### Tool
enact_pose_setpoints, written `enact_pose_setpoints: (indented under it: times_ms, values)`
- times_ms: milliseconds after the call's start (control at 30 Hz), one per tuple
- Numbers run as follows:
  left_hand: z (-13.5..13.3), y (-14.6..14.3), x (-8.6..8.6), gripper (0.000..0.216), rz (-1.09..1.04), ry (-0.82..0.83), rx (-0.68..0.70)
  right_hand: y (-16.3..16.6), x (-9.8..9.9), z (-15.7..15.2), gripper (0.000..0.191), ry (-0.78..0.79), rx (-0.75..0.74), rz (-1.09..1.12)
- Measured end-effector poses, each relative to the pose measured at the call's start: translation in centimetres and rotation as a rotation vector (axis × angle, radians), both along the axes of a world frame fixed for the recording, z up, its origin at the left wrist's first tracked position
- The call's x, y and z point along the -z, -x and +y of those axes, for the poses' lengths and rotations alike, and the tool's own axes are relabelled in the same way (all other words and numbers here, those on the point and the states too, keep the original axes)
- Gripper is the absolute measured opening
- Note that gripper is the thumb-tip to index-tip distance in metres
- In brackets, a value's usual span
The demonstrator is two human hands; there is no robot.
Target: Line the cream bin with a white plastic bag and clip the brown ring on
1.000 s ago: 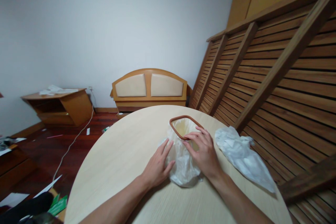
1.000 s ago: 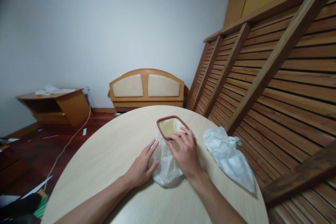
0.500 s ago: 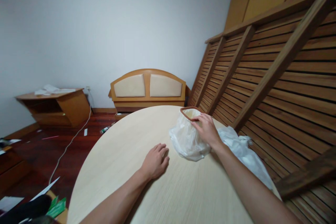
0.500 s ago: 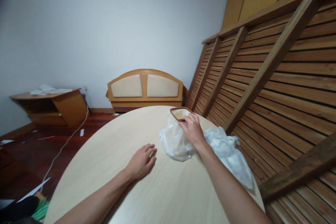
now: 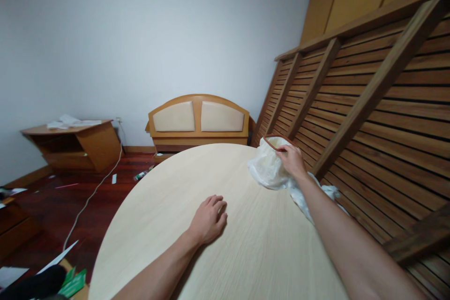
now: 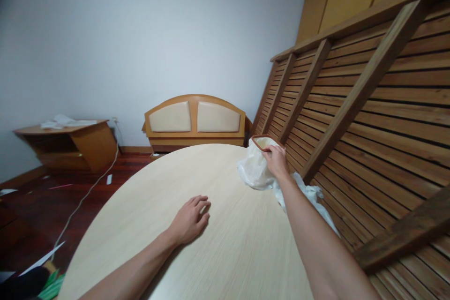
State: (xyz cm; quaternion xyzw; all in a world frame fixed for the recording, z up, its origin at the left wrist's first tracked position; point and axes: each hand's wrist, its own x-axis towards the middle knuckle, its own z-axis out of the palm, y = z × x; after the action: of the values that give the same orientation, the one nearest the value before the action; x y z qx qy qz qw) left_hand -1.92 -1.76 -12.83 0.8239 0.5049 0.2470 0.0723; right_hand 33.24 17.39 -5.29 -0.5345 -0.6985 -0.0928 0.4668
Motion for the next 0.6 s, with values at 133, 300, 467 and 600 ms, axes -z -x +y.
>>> enact_pose_setpoints:
  times_ms: [133,300,467,600]
  values:
    - [0.0,-0.1,0.1,0.030,-0.021,0.000,-0.005,-1.2,0.4,0.3,0.018,0.024,0.040,-0.009]
    - [0.0,0.0,0.1,0.030,-0.020,-0.002,0.004,-1.7,0.9,0.3,0.020,0.039,0.066,-0.032]
    - [0.1,0.1,0.2,0.030,-0.013,-0.003,0.003,-1.7,1.0,0.3,0.021,0.037,0.083,-0.043]
    - [0.1,0.0,0.2,0.029,-0.025,-0.002,0.002,-1.4,0.8,0.3,0.023,0.032,0.086,-0.053]
